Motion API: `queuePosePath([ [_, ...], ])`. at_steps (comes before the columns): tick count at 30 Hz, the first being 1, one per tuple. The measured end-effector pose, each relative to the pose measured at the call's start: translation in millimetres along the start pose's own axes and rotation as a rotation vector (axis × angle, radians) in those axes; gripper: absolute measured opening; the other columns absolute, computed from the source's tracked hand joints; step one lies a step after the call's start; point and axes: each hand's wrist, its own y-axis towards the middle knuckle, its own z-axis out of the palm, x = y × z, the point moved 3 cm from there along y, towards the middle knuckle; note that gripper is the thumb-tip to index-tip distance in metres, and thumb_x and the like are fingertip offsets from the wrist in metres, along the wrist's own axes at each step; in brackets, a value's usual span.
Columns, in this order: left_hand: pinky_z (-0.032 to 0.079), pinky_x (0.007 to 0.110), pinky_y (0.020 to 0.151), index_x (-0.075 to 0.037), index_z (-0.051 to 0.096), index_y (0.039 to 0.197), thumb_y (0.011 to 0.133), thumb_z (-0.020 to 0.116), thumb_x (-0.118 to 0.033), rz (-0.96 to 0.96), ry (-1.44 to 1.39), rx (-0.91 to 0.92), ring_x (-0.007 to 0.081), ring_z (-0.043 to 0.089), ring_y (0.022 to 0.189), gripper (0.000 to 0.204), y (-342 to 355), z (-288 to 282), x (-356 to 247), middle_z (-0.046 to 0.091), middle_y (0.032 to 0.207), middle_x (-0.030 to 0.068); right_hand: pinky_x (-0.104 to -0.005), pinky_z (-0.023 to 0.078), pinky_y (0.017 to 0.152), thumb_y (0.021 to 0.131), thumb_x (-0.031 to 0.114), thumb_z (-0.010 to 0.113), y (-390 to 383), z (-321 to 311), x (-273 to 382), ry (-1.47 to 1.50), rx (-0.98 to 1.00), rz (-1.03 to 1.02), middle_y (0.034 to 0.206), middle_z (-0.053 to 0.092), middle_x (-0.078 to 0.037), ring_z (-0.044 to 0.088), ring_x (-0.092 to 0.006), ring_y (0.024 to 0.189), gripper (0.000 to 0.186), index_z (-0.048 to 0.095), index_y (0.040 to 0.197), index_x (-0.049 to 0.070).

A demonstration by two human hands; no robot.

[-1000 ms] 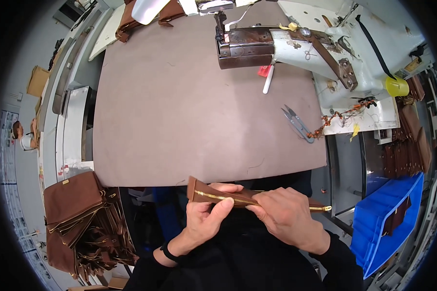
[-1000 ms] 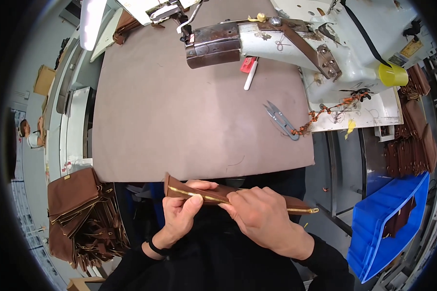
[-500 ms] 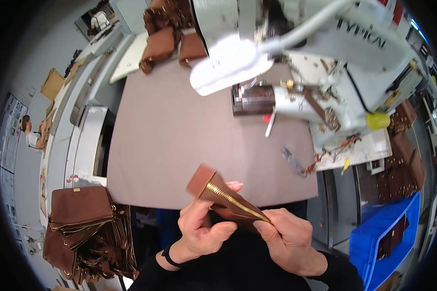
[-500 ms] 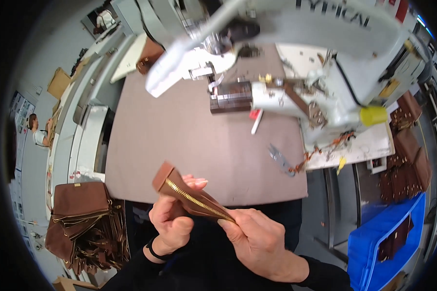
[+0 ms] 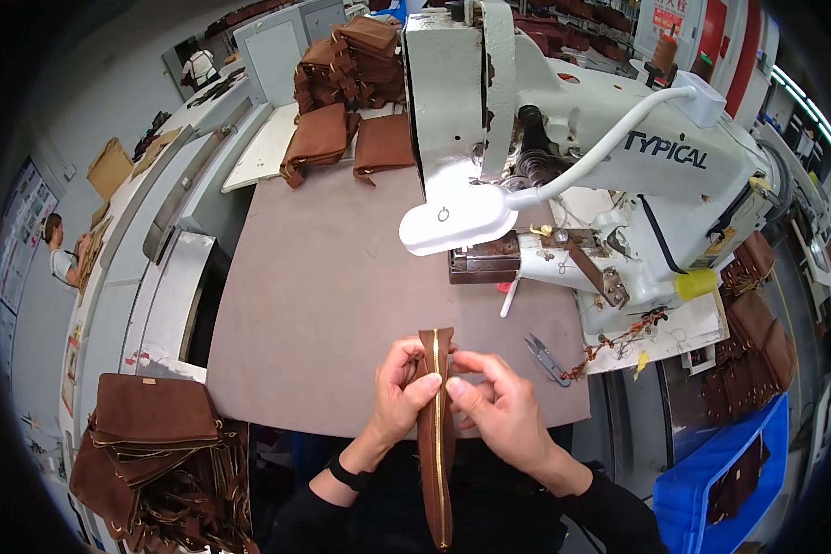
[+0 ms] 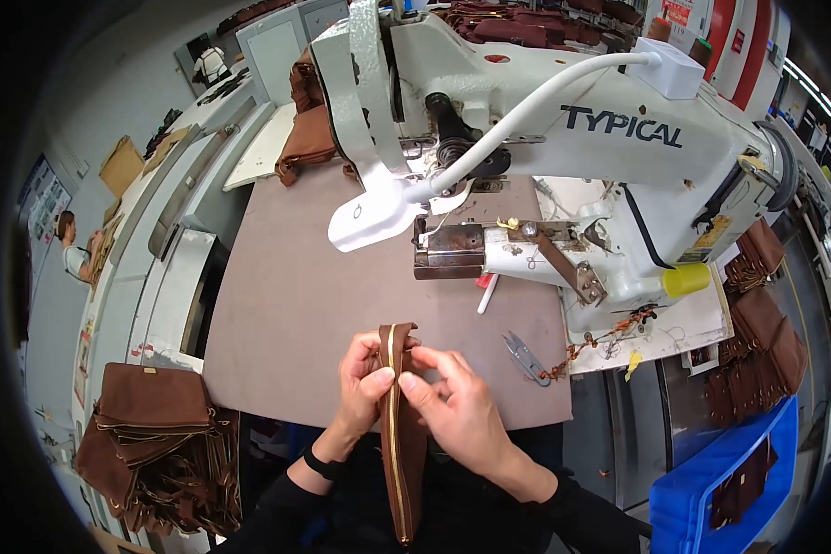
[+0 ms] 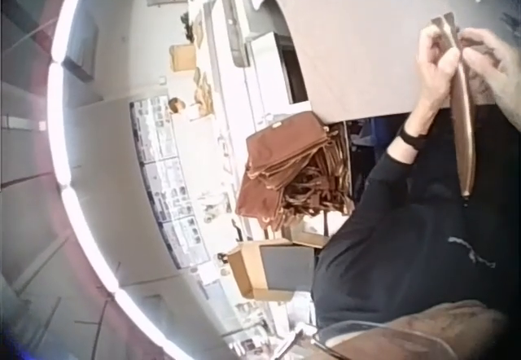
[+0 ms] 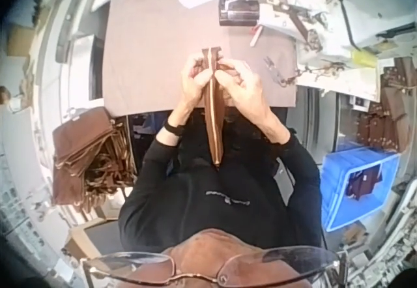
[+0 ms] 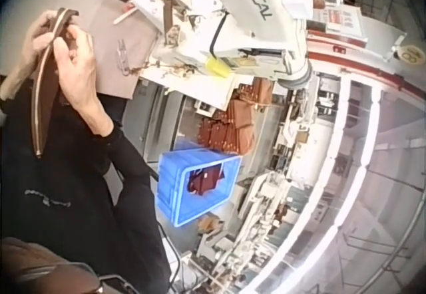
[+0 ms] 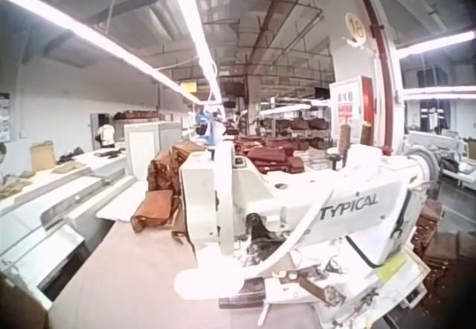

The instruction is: The person uses shears to trim threads from a brown pouch before sewing along the zipper with a sewing machine, then repeats the process with a second pouch.

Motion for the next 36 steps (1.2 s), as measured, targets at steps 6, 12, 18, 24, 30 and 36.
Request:
queuePosePath([
  [6,0.048,0.029,0.089,0.001,0.053,0.116,0.091,0.069,-0.015,0.061,0.122,-0.018,0.0128,0.054,0.102,0.034,-7.5,-3.7,-9.6,0.052,0.119,0.0096,-0.0249,0.057,0.063,0.101,0.024,0.065,25.1,-1.5,-0.9,0.106,0.072,-0.054,0.108,0.060,-0.008,0.067,-0.0111,0.082,0.034,0.067,0.119,-0.005],
  [12,0.049,0.028,0.082,0.001,0.061,0.104,0.091,0.068,-0.010,0.016,0.357,-0.035,0.0117,0.057,0.092,0.018,-15.9,1.3,-26.5,0.060,0.104,0.0065,-0.0241,0.048,0.057,0.102,0.025,0.066,33.2,3.8,-1.6,-0.175,-0.055,-0.389,0.088,0.063,-0.003,0.058,-0.0069,0.069,0.030,0.067,0.096,-0.005],
  [18,0.050,0.028,0.077,0.002,0.066,0.103,0.098,0.061,-0.009,-0.042,0.271,-0.040,0.0105,0.060,0.086,0.013,-20.6,2.2,-34.3,0.067,0.096,0.0063,-0.0235,0.051,0.057,0.105,0.027,0.060,30.0,7.7,-17.2,0.328,0.040,0.003,0.076,0.060,-0.004,0.059,-0.0075,0.063,0.035,0.065,0.089,-0.003],
  [24,0.048,0.026,0.074,0.003,0.067,0.096,0.101,0.060,-0.014,-0.029,0.339,-0.052,0.0106,0.059,0.084,0.019,-23.3,1.8,-33.3,0.067,0.094,0.0065,-0.0245,0.056,0.060,0.106,0.031,0.058,19.2,-0.4,-8.3,0.097,-0.041,-0.118,0.082,0.064,-0.005,0.064,-0.0090,0.067,0.037,0.067,0.095,-0.004],
  [30,0.049,0.028,0.076,0.004,0.068,0.101,0.106,0.056,-0.023,0.018,0.385,0.007,0.0153,0.061,0.087,0.030,-23.3,-5.3,-23.5,0.068,0.096,0.0082,-0.0319,0.057,0.060,0.092,0.039,0.075,-15.1,4.6,14.4,-0.510,-0.204,-0.437,0.092,0.063,-0.011,0.069,-0.0219,0.072,0.048,0.062,0.114,-0.001],
  [36,0.050,0.036,0.095,0.003,0.065,0.123,0.098,0.066,-0.031,-0.080,0.328,0.367,0.0236,0.064,0.107,0.042,-8.5,-15.3,-23.7,0.069,0.114,0.0137,-0.0444,0.058,0.063,0.089,0.029,0.076,-36.9,12.8,3.1,-0.689,-0.061,-0.297,0.096,0.067,-0.023,0.072,-0.0373,0.078,0.068,0.044,0.133,-0.011],
])
